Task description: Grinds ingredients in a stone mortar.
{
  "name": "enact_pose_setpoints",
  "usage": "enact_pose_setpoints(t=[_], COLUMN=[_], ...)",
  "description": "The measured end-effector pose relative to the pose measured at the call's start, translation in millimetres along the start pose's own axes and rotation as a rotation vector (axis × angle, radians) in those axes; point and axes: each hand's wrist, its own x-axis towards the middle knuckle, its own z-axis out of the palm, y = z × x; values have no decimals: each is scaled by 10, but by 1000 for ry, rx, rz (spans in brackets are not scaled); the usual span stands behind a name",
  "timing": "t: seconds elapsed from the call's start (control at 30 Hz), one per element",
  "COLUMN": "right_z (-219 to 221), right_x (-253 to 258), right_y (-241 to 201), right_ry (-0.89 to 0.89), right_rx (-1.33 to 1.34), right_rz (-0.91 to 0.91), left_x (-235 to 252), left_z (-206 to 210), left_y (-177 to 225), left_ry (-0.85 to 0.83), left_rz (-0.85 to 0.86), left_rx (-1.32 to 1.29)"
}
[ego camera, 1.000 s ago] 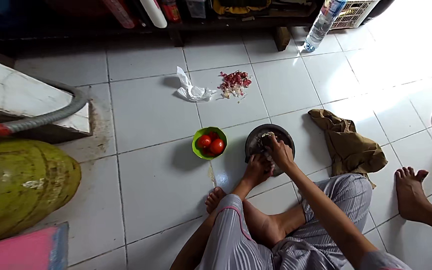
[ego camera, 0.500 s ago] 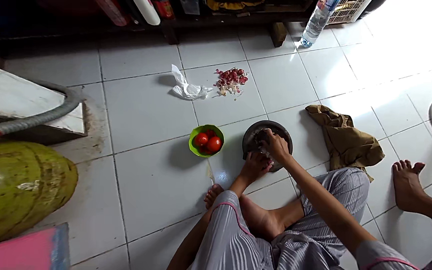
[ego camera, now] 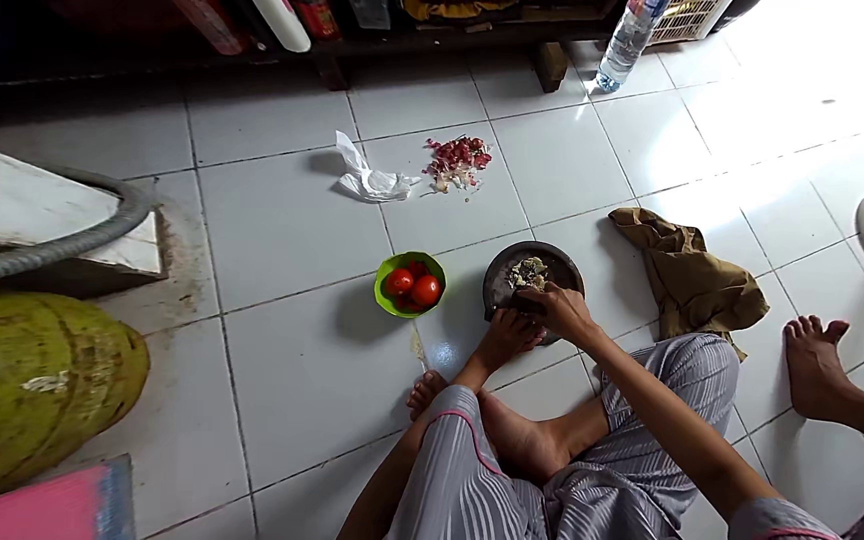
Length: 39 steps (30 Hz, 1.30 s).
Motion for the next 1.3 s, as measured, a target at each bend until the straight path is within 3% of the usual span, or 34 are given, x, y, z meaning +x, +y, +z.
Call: enact_pose_setpoints(t=[0.17,0.33,0.4,0.5,0.6,0.73,0.87,1.0,1.13,1.23,1.3], right_z=[-133,-96,-141,-229,-279,-181,-228,-341,50,431,283], right_x=[79,55,106,145,78,33,70,-68,-184,-104,-94], right_y=[80,118,92,33,-47,-105,43,218,172,149,74], right_ry=[45,-82,-127,-60,-50,-179,-56,172,363,238,149], right_rx=[-64,-25,-129,-267,-228,-211,-229,34,207,106,92], right_rz=[54,-228,-203,-101,-113,-135,-27,44,63,102,124], left_x=[-11,-71,-65,-77,-73,-70,-75,-69,-85,-88,-83], left_z=[7,28,42,22,18,31,24,18,51,86,80], left_y=[-31,-87,-90,-67,-56,-55,-50,-20,-31,-44,-55], left_ry=[1,6,17,20,33,48,38,14,18,78,90], left_rz=[20,80,84,62,57,77,61,14,13,20,21], left_rx=[-26,-3,3,-8,18,26,12,-23,-18,15,15])
